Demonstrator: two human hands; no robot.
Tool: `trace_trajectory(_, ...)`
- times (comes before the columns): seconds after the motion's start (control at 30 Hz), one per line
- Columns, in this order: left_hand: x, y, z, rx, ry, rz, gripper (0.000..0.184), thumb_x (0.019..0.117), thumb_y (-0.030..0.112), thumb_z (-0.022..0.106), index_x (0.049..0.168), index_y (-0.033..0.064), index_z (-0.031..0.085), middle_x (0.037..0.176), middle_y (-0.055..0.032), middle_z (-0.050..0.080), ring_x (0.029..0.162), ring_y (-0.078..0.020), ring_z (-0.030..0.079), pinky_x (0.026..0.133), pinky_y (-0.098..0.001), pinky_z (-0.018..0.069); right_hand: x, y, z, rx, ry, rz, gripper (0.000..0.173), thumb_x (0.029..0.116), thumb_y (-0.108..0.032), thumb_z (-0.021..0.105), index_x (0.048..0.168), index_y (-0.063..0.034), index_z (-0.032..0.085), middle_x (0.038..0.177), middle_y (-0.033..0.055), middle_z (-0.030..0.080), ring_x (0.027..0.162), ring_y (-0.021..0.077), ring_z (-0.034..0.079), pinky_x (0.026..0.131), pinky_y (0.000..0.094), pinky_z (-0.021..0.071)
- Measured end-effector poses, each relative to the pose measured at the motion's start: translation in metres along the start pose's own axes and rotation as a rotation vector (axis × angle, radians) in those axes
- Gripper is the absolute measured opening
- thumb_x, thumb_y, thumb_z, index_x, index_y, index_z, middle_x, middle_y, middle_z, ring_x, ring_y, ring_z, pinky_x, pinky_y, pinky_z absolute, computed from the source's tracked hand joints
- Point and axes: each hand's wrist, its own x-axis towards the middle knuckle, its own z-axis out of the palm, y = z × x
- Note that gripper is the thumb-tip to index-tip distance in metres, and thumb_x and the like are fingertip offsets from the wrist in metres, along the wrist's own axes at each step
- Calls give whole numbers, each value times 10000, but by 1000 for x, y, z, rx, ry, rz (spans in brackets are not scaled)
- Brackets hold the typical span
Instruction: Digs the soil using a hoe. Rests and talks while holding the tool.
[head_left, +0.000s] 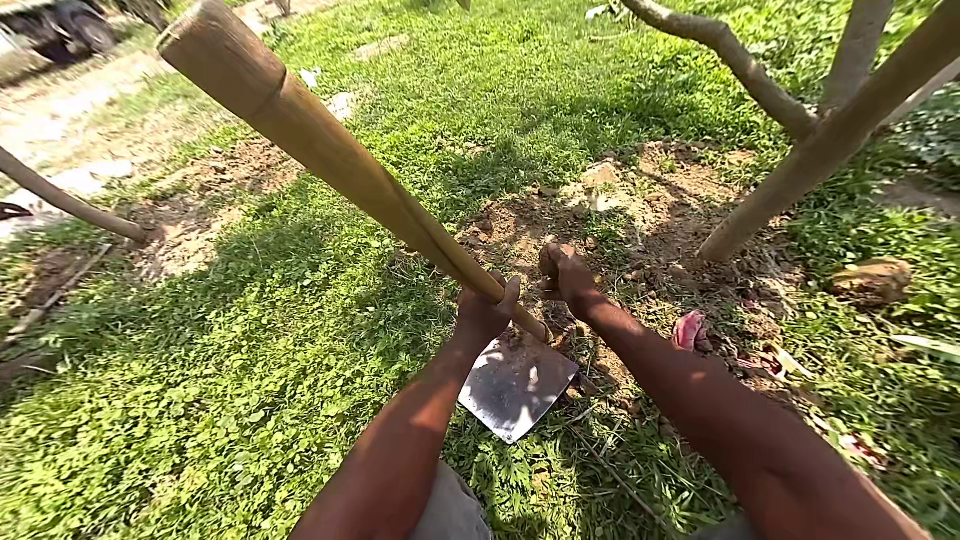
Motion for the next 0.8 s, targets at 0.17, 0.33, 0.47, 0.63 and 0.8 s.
trace_trajectory(0.17,-1,-4,2,11,-38,84,319,1005,340,570,771,126,607,658,2,555,614,-140,570,608,-405,511,-9,21,-3,-382,-486,-65,412,1079,-460,455,1330,-162,588,924,96,683,567,174,588,528,369,539)
trace_trajectory(0.33,-1,-1,0,50,-18,71,320,998,364,595,781,132,642,669,11,606,628,-130,611,630,-410,548,-1,12,-7,-247,-319,45,515,1071,-553,389,1366,-166,557,996,92,643,679,180,602,608,381,550)
trace_trajectory(0.47,-2,2,-1,31,-33,83,322,1004,350,597,762,139,620,673,11,598,636,-129,609,627,-397,546,5,2,-12,9,5,42,573,1051,-594,404,1453,-191,470,1079,114,628,736,214,636,642,420,575)
trace_trajectory(0.63,-1,2,5,-52,-9,82,298,997,318,619,764,132,625,634,18,579,575,-115,579,569,-362,524,0,19,-10,-274,-89,-36,546,1064,-547,411,1389,-123,523,1086,182,653,772,284,654,673,488,566)
trace_trajectory(0.8,-3,-4,0,-17,-32,79,306,992,342,599,775,128,631,662,7,585,599,-128,582,581,-384,525,-2,35,-3,-468,-449,16,465,1070,-502,445,1319,-141,599,1051,151,682,795,279,676,695,493,579)
